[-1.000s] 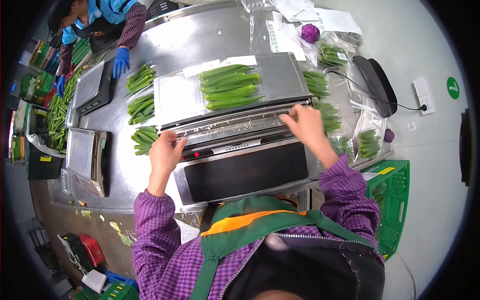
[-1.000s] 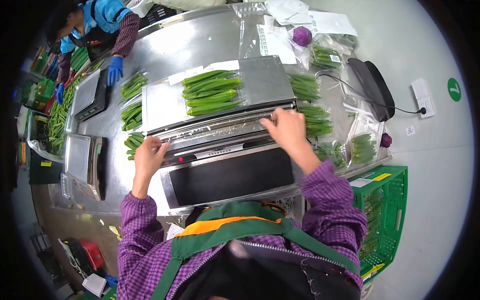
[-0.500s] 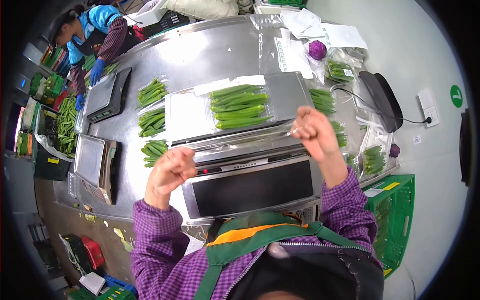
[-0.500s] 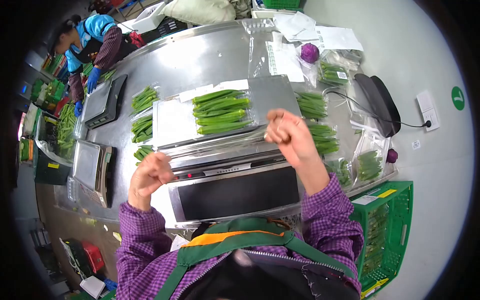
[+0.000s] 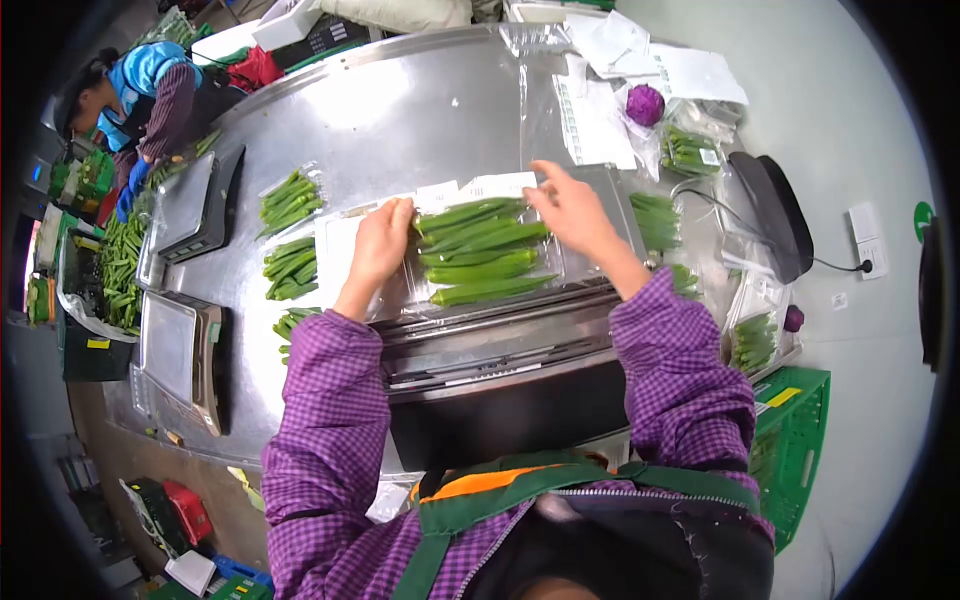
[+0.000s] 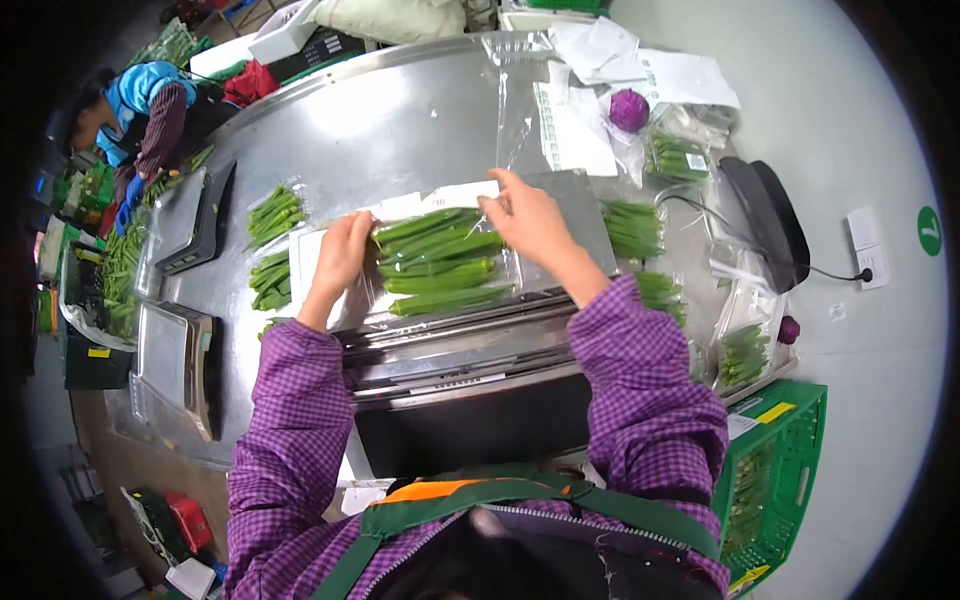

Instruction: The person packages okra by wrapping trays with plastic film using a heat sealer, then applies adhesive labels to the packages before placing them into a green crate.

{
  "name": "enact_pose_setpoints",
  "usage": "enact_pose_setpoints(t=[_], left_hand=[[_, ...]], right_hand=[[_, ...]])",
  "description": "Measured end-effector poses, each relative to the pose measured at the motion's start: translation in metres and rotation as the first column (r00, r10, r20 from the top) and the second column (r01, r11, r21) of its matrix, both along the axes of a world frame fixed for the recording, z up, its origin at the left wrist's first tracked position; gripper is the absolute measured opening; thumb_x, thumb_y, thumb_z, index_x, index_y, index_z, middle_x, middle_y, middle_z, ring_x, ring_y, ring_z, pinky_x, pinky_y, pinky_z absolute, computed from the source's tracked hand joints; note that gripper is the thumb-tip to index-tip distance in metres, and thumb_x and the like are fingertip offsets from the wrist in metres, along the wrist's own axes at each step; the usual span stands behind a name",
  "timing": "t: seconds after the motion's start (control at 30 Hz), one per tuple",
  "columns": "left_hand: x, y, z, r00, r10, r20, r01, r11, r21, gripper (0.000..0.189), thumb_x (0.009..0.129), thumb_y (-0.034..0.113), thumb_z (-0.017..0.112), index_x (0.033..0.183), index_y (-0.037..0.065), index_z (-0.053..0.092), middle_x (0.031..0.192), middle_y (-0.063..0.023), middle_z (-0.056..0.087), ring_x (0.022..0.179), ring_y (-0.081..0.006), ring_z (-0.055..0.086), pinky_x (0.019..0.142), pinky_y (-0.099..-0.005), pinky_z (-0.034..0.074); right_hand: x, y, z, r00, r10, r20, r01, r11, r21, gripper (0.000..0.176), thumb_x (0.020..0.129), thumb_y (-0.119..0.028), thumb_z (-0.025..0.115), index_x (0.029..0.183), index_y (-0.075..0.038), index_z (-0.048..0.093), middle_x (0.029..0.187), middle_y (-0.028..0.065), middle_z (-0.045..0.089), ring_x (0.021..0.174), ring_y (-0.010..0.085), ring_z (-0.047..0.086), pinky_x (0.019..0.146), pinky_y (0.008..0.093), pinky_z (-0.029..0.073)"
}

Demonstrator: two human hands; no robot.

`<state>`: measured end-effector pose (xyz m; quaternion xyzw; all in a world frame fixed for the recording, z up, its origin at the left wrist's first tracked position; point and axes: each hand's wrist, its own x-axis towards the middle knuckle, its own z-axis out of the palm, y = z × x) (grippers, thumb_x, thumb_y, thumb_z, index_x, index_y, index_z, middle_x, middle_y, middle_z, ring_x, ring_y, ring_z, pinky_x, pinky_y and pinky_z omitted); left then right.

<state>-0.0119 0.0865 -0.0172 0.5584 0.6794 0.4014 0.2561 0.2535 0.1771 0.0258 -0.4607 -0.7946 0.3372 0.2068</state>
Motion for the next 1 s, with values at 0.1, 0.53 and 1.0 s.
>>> enact_pose_setpoints(t=[0.1, 0.53, 1.0], left_hand=[[0.011, -0.028, 0.02, 0.834, 0.106, 0.541, 0.059, 0.958, -0.28, 0.042, 0.096, 0.036, 0.039, 0.107, -0.002, 0.054, 0.083, -0.01, 0.061, 0.07, -0.0209, 0.062, 0.064, -0.0321, 0.051], [0.096, -0.219, 0.026, 0.483, 0.274, 0.832, 0.359, 0.804, -0.474, 0.057, 0.096, 0.044, 0.033, 0.128, -0.004, 0.036, 0.112, -0.0173, 0.055, 0.09, -0.0272, 0.062, 0.074, -0.0405, 0.056], [0.138, -0.304, -0.034, 0.61, 0.551, 0.57, -0.227, 0.81, -0.541, 0.034, 0.095, 0.035, 0.045, 0.075, 0.009, 0.054, 0.05, 0.0084, 0.035, 0.04, -0.0005, 0.029, 0.034, -0.0205, 0.02]], right_hand=[[0.017, -0.015, -0.004, 0.983, -0.043, -0.179, -0.041, 0.898, -0.438, 0.043, 0.095, -0.035, 0.041, 0.116, 0.001, 0.05, 0.099, 0.0216, 0.063, 0.07, 0.0252, 0.063, 0.057, 0.0347, 0.05], [0.121, -0.182, -0.005, 0.973, 0.037, -0.229, -0.219, 0.48, -0.85, 0.044, 0.097, -0.036, 0.036, 0.112, 0.004, 0.044, 0.08, 0.0158, 0.059, 0.062, 0.021, 0.064, 0.048, 0.0288, 0.052], [0.135, -0.255, -0.066, 0.938, -0.331, -0.105, 0.304, 0.929, -0.211, 0.024, 0.091, -0.02, 0.05, 0.095, 0.001, 0.06, 0.077, 0.0122, 0.064, 0.069, 0.0202, 0.06, 0.062, 0.0294, 0.046]])
